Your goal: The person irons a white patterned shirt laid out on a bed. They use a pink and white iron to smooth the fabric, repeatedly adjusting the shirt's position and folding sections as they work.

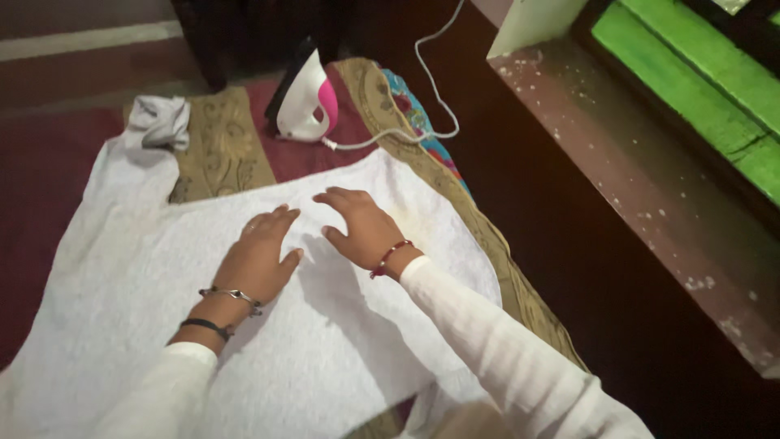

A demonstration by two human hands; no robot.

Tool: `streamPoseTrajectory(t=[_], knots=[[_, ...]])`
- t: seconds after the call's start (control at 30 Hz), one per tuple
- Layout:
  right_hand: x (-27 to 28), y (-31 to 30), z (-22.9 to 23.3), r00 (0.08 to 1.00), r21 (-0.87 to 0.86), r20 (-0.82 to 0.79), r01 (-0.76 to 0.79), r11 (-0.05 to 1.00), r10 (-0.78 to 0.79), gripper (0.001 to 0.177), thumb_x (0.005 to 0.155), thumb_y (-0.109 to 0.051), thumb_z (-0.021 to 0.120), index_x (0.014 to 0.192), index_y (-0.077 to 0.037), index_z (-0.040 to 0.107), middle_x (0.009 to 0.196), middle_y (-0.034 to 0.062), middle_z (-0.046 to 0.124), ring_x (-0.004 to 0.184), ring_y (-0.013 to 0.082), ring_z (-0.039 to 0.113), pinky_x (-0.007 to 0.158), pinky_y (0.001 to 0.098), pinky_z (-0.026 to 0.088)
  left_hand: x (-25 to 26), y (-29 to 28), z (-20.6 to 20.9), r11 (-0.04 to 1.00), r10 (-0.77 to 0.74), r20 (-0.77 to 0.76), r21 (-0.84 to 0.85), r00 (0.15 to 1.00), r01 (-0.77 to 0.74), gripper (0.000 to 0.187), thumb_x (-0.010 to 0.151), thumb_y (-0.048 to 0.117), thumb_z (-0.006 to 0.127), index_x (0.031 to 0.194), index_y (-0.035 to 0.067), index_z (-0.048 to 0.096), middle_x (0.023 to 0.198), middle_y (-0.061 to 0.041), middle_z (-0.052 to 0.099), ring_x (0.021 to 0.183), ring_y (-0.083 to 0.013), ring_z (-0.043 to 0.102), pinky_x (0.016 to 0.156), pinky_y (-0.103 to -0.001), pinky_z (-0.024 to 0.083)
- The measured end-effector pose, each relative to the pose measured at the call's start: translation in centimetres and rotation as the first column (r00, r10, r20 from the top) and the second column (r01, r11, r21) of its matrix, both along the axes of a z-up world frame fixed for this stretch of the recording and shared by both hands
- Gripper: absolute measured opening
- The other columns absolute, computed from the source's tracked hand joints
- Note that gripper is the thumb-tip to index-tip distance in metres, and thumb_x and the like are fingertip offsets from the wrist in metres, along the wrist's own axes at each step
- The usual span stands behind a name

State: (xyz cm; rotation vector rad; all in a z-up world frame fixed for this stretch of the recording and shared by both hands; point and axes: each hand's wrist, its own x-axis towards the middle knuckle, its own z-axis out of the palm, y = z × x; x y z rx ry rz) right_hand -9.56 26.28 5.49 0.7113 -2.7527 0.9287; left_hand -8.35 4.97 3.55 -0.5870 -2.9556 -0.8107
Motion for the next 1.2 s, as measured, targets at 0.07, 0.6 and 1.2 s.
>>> streamPoseTrajectory(t=[0.07,0.6,1.2], knots=[[-2.0,1.2,-0.2,0.995,-0.050,0.061,0.077,0.996,-0.074,0.043,0.087,-0.020,0.071,0.129,-0.012,0.066,0.130,0.0136,0.069,0.127,0.0348,0.057,0.108,0.0429,0.046,-2.3,1.1,-0.6,0.994,0.003,0.001,0.110,1.000,-0.003,0.064,0.086,0.021,0.071,0.145,0.008,0.049,0.151,-0.017,0.050,0.141,-0.0370,0.043,0.114,-0.047,0.039],[-24.8,2.1,-10.1,0.903,-0.198,0.218,0.413,0.889,-0.370,0.054,0.076,-0.028,0.078,0.125,-0.006,0.068,0.120,0.0199,0.073,0.113,0.0360,0.070,0.097,0.0417,0.054,-21.5,8.3,-7.8,0.516,-0.027,0.663,0.650,0.748,-0.558,0.051,0.098,0.035,0.056,0.146,0.016,0.055,0.147,-0.002,0.059,0.136,-0.0210,0.053,0.104,-0.045,0.049],[-25.7,-1.3,-11.8,0.901,-0.163,0.244,0.402,0.901,-0.358,0.041,0.087,-0.009,0.067,0.124,-0.008,0.048,0.103,0.0293,0.071,0.102,0.0498,0.067,0.085,0.0552,0.052,-23.4,8.3,-9.3,0.081,-0.216,0.720,0.686,0.659,-0.723,0.047,0.095,0.017,0.054,0.142,0.018,0.056,0.134,0.002,0.059,0.127,-0.0130,0.053,0.104,-0.053,0.045]])
